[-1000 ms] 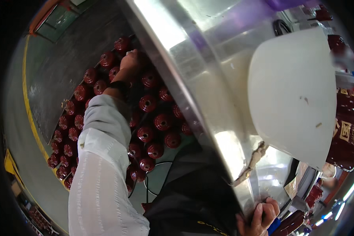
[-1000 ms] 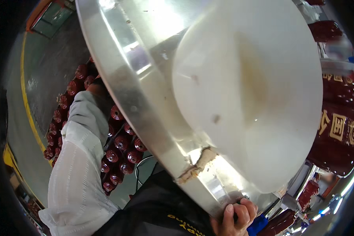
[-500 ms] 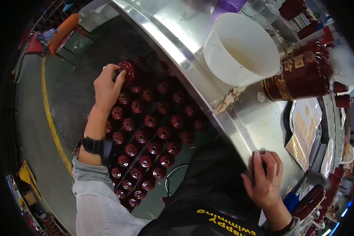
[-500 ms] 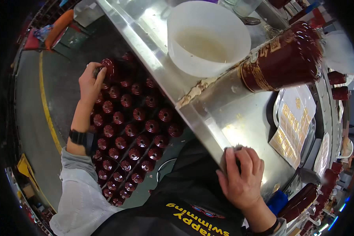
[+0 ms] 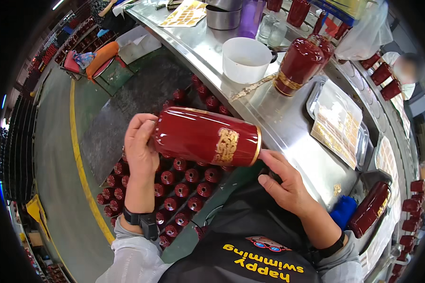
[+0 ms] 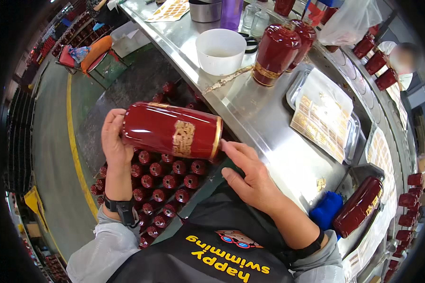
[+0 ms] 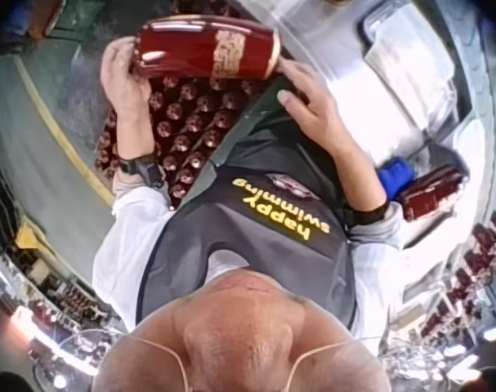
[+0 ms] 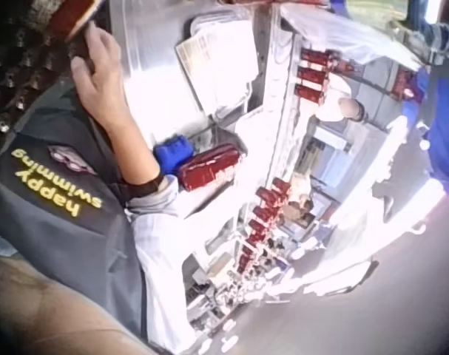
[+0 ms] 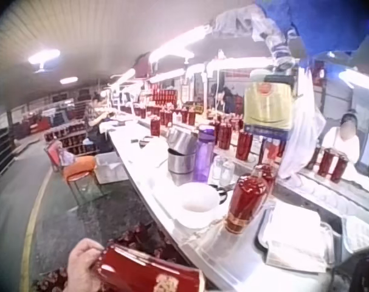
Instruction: Applying decorative labels and cleaning red wine-style bottles at a factory production line.
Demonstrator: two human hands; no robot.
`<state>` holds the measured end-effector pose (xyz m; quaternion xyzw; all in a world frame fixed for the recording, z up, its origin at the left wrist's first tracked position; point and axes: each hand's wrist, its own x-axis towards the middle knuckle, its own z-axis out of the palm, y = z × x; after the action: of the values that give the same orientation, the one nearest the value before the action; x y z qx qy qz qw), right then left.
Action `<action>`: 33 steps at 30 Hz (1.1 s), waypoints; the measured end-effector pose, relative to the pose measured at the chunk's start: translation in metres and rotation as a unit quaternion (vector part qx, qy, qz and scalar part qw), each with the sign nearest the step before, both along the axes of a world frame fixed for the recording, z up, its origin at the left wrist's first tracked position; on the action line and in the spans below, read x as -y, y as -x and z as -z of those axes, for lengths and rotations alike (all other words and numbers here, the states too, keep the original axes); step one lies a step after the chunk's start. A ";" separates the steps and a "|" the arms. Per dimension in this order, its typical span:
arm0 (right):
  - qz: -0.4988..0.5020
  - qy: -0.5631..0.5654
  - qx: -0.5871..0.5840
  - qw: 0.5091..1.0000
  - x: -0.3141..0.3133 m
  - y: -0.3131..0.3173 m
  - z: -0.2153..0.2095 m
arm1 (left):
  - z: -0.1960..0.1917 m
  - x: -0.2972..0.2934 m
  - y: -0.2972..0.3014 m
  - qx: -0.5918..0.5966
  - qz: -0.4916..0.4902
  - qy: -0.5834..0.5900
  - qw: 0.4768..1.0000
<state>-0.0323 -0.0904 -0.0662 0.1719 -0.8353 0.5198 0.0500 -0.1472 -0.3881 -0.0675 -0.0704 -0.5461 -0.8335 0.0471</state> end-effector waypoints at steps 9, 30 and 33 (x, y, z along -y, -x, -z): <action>0.002 0.128 0.128 0.983 -0.021 -0.048 -0.015 | 0.000 -0.037 -0.039 0.008 0.064 0.032 0.997; 0.054 0.372 0.294 0.879 -0.050 -0.092 -0.021 | -0.014 -0.066 -0.069 0.004 0.123 0.129 0.984; 0.045 0.377 0.298 0.876 -0.051 -0.092 -0.020 | -0.008 -0.068 -0.065 -0.015 0.102 0.133 0.986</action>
<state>0.0596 -0.0389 -0.0463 -0.0607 -0.5584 0.8191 -0.1165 -0.0824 -0.3197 -0.0595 -0.1443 -0.6409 -0.7529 -0.0400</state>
